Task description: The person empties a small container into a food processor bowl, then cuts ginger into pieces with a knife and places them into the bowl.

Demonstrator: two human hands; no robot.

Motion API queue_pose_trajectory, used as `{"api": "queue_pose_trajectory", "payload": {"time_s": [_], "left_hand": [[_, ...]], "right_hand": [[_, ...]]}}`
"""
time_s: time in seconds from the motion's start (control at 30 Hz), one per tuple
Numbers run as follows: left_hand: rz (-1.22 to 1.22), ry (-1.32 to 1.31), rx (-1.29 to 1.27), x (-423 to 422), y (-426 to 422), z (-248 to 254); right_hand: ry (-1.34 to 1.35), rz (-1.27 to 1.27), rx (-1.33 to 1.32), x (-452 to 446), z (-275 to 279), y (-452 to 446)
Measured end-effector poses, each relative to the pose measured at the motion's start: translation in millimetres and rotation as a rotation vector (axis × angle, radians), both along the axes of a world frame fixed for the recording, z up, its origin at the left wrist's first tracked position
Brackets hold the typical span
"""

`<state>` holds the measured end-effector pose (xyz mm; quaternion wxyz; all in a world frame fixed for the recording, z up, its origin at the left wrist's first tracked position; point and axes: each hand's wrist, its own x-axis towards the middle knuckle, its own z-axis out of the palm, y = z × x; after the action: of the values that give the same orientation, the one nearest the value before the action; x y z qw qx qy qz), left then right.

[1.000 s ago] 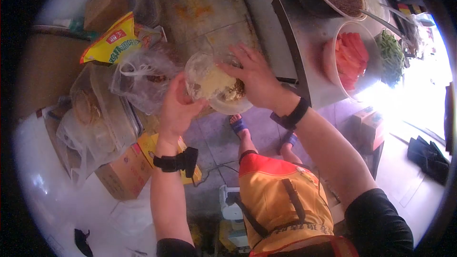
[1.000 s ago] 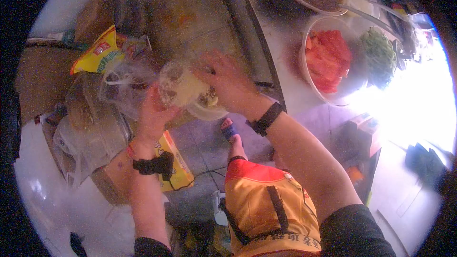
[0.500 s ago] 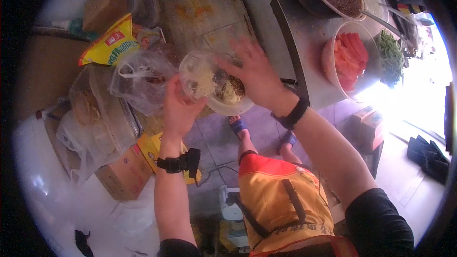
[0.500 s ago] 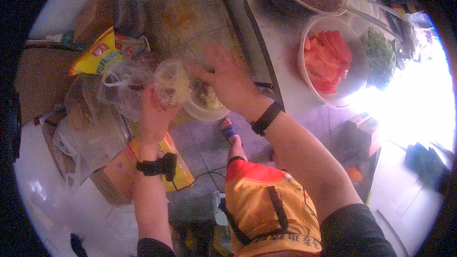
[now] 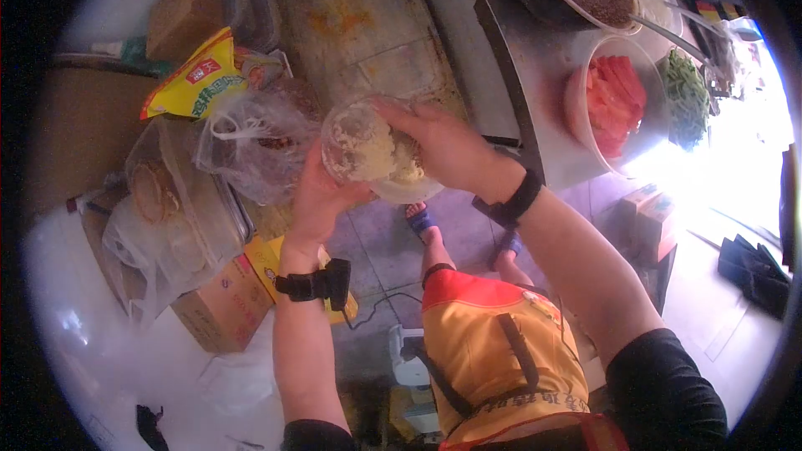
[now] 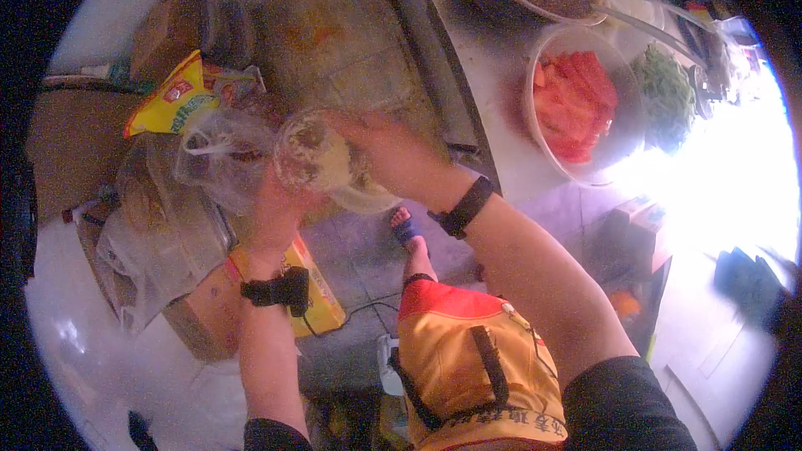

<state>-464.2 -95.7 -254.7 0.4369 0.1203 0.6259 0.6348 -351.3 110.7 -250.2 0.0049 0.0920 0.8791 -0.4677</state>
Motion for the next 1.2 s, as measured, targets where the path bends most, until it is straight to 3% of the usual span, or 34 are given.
{"api": "queue_pose_trajectory", "payload": {"time_s": [0.07, 0.2, 0.27, 0.37, 0.43, 0.57, 0.67, 0.87, 0.93, 1.07, 1.13, 1.2], "left_hand": [[-0.01, -0.199, -0.038, -12, -6, 0], [-0.055, -0.335, 0.026, -22, -15, 4], [-0.049, -0.084, -0.069, -14, -8, 10], [-0.063, 0.049, -0.079, -8, 0, 15], [-0.023, 0.074, -0.063, -3, 0, 3], [0.044, 0.1, -0.002, 4, 3, -6], [0.084, 0.108, -0.012, 5, -1, -17], [0.032, 0.126, -0.078, 8, 5, 1], [0.047, 0.184, -0.073, 9, 5, -3], [0.038, 0.232, -0.012, 5, 2, -19], [0.058, 0.134, 0.043, 7, 2, -15], [0.078, 0.038, 0.093, 10, 2, -8]], "right_hand": [[0.081, 0.026, -0.012, 2, -8, 2], [0.177, 0.03, 0.258, 2, -12, 4], [0.161, 0.035, 0.347, 2, -14, 3], [0.158, -0.014, 0.355, 4, -28, -2], [0.131, -0.023, 0.232, 4, -28, -8], [0.034, 0.048, 0.244, 12, -22, -11], [0.114, 0.004, 0.259, 17, -26, -8], [0.153, -0.103, 0.504, 11, -23, -5], [0.065, 0.088, 0.477, 15, -16, -10], [0.138, 0.073, 0.389, 20, -23, -15], [0.061, -0.128, 0.031, 14, -6, -10], [0.126, -0.108, -0.062, 6, -9, -4]]}}
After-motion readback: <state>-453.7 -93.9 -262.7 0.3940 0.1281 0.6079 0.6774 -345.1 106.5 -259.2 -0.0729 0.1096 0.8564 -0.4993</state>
